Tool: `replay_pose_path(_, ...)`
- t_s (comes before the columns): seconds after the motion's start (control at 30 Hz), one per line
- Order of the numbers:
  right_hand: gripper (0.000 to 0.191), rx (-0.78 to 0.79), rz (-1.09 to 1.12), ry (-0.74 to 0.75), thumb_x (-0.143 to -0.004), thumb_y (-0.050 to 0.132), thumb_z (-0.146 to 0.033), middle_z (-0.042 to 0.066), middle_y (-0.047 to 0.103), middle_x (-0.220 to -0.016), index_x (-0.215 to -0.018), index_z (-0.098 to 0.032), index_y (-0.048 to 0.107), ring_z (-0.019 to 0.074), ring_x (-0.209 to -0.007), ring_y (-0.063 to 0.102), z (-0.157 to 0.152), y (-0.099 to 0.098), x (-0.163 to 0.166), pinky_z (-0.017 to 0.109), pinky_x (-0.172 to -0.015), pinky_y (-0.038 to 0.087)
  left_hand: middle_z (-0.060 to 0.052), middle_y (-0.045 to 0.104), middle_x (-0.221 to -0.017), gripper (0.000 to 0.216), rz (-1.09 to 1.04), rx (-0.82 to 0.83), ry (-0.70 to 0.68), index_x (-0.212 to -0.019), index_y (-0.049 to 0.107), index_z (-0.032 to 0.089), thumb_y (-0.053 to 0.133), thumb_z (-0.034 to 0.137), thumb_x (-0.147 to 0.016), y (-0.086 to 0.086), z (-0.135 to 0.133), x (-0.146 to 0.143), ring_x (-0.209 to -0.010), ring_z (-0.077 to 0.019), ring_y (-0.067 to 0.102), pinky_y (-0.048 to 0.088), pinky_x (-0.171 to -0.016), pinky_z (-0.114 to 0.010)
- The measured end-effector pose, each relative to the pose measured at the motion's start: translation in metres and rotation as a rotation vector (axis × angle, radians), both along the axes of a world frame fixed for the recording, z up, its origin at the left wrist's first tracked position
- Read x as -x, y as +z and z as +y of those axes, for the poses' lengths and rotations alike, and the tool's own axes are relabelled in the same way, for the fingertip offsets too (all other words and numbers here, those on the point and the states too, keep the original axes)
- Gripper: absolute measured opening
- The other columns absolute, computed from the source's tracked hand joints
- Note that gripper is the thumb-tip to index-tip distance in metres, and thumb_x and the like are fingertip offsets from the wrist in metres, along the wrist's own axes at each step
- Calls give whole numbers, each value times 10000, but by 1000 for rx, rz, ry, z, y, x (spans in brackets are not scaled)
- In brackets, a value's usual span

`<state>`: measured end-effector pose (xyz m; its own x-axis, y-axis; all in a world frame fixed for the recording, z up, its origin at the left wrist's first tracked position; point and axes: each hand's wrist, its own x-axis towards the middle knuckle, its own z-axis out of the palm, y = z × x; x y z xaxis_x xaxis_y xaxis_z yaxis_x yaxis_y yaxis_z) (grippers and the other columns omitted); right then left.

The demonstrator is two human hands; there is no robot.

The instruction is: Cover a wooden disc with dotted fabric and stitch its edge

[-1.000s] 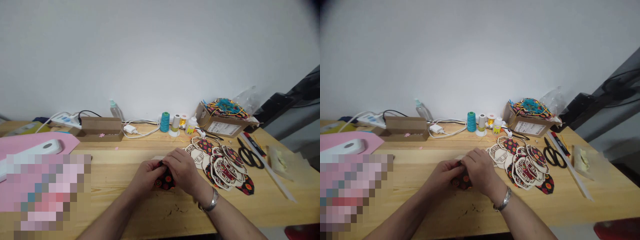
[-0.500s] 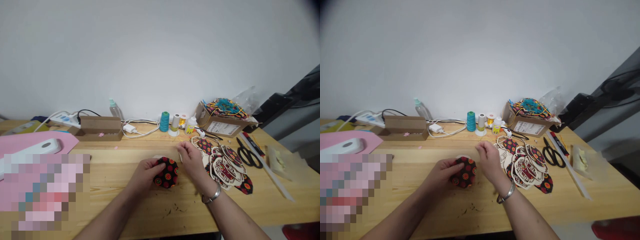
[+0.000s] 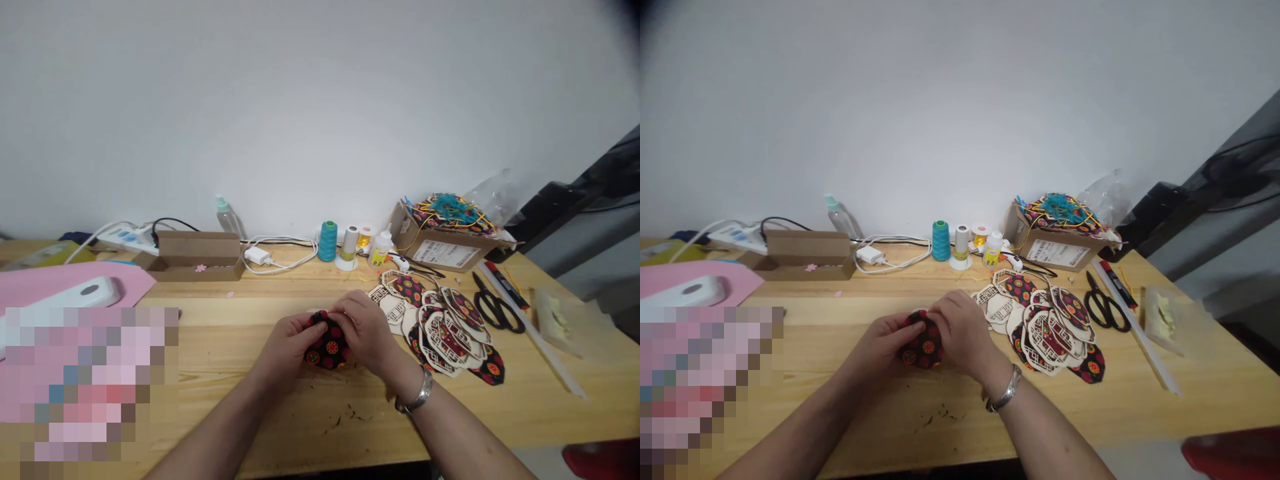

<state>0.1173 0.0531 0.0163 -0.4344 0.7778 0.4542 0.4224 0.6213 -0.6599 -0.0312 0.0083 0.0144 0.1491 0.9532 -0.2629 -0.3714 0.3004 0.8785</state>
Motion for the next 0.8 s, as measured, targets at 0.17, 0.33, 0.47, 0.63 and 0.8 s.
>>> replay_pose_path(0.17,177,120,70,-101,-831,483,-182,-3,518,-655,-657,-182,515,142,-654,465,2,1,2,259,-616,354,-90,724,-776,191,-33,6,10,-829,712,110,672,265,-725,2,0,-2,-672,-179,647,488,-653,-286)
replay_pose_path(0.33,226,262,181,-207,-881,371,-294,-50,394,-552,-684,-199,428,115,-510,379,15,4,-13,224,-492,317,-123,738,-793,242,-113,43,138,-875,705,100,690,260,-695,4,1,-2,-677,-231,683,527,-658,-356)
replay_pose_path(0.47,252,342,132,-106,-860,390,-307,-56,378,-539,-633,-198,411,101,-489,351,14,5,-18,211,-463,293,-100,742,-770,193,-166,34,294,-836,691,107,693,220,-680,4,5,1,-680,-215,691,538,-662,-328)
replay_pose_path(0.63,302,339,0,-42,-832,397,-245,-54,342,-513,-540,-194,341,99,-509,325,2,1,-6,218,-465,230,-87,734,-733,162,-186,40,405,-833,673,102,673,155,-680,4,9,3,-643,-198,681,542,-596,-299)
replay_pose_path(0.8,376,303,-100,29,-875,405,-290,-57,362,-482,-515,-180,394,90,-478,330,-4,-4,0,225,-466,216,-73,728,-747,213,-193,32,413,-864,656,111,697,143,-657,4,9,2,-644,-184,672,544,-591,-287)
